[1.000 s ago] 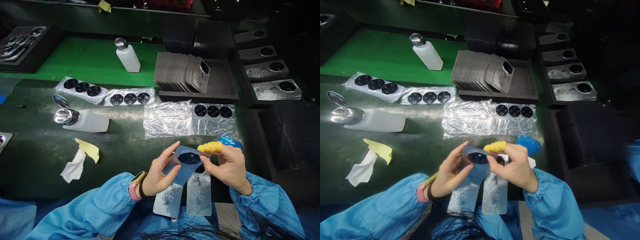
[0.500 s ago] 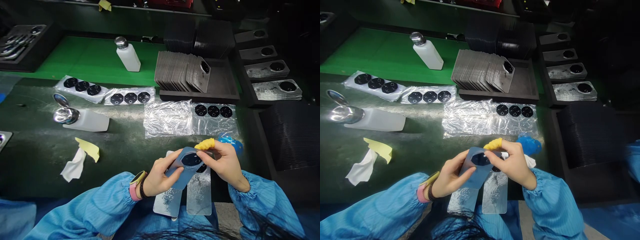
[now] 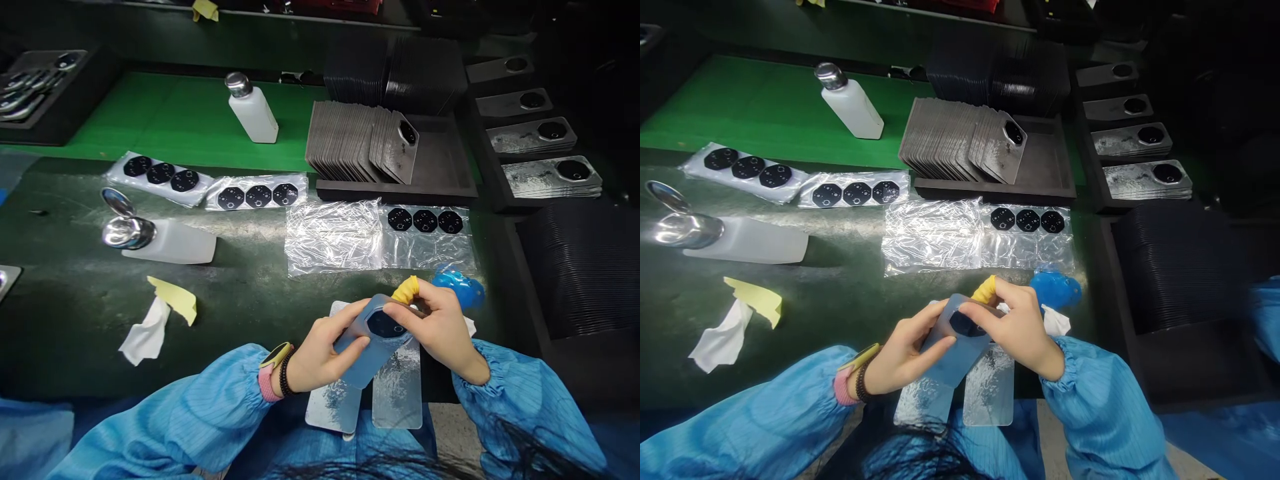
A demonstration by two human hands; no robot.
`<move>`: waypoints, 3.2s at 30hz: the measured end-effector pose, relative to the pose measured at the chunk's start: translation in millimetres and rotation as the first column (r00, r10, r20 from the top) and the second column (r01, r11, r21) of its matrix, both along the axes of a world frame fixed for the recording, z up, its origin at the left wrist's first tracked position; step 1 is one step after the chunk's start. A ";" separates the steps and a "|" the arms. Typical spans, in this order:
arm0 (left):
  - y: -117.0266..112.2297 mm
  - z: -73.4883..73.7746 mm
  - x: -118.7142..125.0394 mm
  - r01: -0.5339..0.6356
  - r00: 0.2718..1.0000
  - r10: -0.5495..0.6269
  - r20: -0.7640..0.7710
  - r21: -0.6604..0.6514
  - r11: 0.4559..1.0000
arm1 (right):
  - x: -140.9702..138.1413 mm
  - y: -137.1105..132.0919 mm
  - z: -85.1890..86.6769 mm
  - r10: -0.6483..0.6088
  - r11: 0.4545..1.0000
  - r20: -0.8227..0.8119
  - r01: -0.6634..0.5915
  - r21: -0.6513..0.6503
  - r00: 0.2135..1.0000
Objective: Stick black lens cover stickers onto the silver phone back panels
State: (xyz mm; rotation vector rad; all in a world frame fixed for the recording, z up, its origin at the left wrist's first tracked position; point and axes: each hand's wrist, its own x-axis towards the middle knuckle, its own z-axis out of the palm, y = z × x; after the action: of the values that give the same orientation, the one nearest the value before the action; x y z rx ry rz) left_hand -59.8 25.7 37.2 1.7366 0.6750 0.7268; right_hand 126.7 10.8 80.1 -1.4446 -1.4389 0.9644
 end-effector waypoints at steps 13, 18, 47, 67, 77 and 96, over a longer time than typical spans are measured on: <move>-1.7 -3.1 -2.1 -0.073 0.984 0.100 0.146 -0.181 0.981 | 15.1 -0.8 4.1 0.217 0.976 -0.009 -0.217 0.018 0.976; 0.5 0.3 -2.1 -0.080 0.979 0.118 0.165 -0.219 0.972 | 19.0 -2.1 2.6 0.268 0.961 0.040 -0.270 0.051 0.963; 2.7 3.7 1.8 -0.058 0.973 0.122 0.194 -0.308 0.950 | 11.5 1.1 -2.3 0.189 0.968 -0.221 -0.219 -0.121 0.957; 0.0 6.8 0.7 -0.047 0.993 0.074 -0.096 0.259 0.965 | 9.8 3.2 -9.3 0.154 0.937 -0.381 -0.257 -0.236 0.911; 9.7 13.9 3.5 -0.087 0.995 0.095 -0.023 0.234 0.968 | 4.2 -0.5 -8.6 0.160 0.938 -0.248 -0.226 -0.263 0.955; 5.0 2.5 2.4 -0.067 0.988 0.128 -0.084 0.511 0.857 | -6.9 -3.2 -14.9 0.158 0.946 -0.071 -0.172 -0.274 0.985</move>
State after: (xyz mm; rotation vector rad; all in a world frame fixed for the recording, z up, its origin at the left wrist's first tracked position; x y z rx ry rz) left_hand -57.4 30.7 39.7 2.2557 0.6938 0.9419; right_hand 119.8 7.5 65.1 -1.5052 -1.4486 1.3435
